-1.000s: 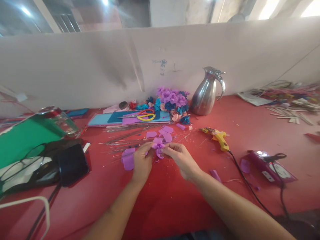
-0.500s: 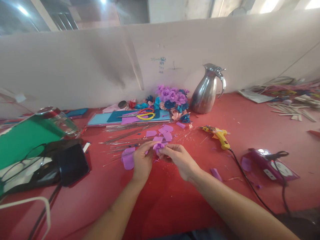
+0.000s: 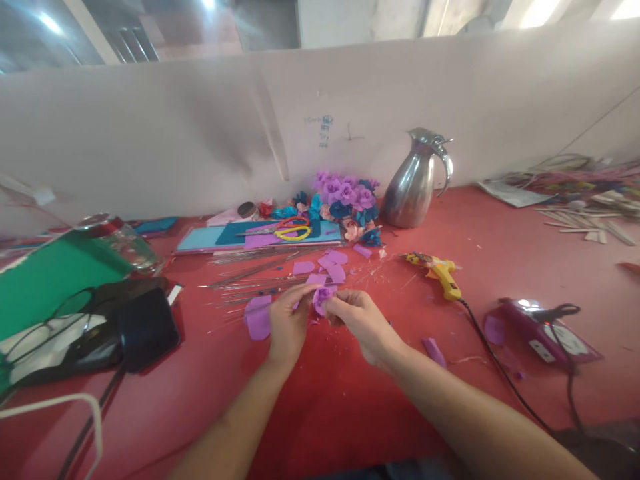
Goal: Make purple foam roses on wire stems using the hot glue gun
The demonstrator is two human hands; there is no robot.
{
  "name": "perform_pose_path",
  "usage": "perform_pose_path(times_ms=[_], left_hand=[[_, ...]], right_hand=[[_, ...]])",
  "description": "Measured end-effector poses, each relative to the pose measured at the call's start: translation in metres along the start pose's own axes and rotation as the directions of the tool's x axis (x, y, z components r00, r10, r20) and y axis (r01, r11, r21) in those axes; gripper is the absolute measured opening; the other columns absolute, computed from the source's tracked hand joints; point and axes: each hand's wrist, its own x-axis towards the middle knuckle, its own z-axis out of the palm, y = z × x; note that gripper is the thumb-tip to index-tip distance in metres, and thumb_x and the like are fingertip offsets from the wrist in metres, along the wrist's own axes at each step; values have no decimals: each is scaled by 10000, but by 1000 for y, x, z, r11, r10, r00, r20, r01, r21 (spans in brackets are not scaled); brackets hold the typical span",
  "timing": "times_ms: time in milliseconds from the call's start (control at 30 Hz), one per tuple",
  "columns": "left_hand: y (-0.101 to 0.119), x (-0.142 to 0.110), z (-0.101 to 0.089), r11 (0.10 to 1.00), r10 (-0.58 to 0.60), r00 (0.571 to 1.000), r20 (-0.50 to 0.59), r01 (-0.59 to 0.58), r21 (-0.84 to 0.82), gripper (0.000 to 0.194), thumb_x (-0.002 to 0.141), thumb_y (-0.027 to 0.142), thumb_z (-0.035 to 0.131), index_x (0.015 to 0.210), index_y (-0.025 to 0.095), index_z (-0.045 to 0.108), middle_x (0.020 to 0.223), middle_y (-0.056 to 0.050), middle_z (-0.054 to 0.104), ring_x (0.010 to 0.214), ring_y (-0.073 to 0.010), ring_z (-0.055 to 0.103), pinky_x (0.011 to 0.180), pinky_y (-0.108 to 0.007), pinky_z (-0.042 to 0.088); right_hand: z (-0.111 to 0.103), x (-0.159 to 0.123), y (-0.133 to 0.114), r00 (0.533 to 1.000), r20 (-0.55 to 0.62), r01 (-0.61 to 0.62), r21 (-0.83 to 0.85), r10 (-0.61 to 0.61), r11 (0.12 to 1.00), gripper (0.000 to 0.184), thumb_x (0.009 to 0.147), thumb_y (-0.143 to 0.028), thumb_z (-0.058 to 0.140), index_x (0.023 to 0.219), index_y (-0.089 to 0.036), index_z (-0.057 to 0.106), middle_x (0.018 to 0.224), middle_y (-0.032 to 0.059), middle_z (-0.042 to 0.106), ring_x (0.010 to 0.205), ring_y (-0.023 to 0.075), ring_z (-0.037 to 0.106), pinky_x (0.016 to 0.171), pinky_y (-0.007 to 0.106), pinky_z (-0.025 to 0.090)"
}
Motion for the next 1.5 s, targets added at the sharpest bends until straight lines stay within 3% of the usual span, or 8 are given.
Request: perform_pose_path(times_ms=[133,333,567,900,1233,1367,1500], left_hand=[[-4,-1,2,994,-60,998,16,61,-95,191,783,188,599,879,219,762,869,-35,743,730,-172,658,647,-261,510],[-11,-2,3,972,-173,984,33,176,-156,178,783,274,632,882,205,762,845,-32,733,747,-183,642,678,-285,506],[-4,0,2,985,-127,991,28,130,-112,162,795,264,626,860,214,765,866,-39,732,786,-186,647,726,-291,504],[-7,0,2,983,-119,991,58,126,-135,179,799,313,635,868,208,762,868,-51,724,774,-186,638,708,-287,500],[3,0,5,903,-285,956,70,292,-316,127,729,288,679,773,195,752,785,-20,709,765,-176,630,698,-279,495],[6,0,7,871,-339,936,92,350,-345,153,713,302,682,775,180,751,757,-18,703,714,-170,613,623,-265,482],[3,0,7,883,-354,934,48,351,-313,170,702,314,693,800,191,758,735,-12,701,684,-160,601,609,-258,481]], right_hand=[[-3,0,0,1000,21,22,-45,-21,999,193,632,-323,593,501,-182,573,512,-15,548,534,103,463,588,262,368],[-9,2,-1,993,27,119,-148,-117,982,219,686,-349,552,545,-185,582,561,-9,576,570,112,488,584,250,362],[-12,6,3,981,1,189,-224,-194,956,162,715,-274,528,583,-192,575,603,-2,595,625,138,539,620,260,386],[-12,4,1,968,-25,235,-245,-249,940,154,731,-264,530,600,-191,568,595,-16,543,604,127,473,592,252,346],[-8,3,1,999,-2,43,24,-43,999,195,620,-324,663,577,-176,544,584,-21,530,569,98,414,601,255,321],[-9,3,1,1000,7,9,52,-9,999,216,608,-333,694,585,-174,549,575,-27,521,551,90,398,579,250,302],[-9,2,0,1000,-3,-1,51,2,999,237,598,-348,735,662,-174,588,606,-26,550,566,95,425,592,249,326]])
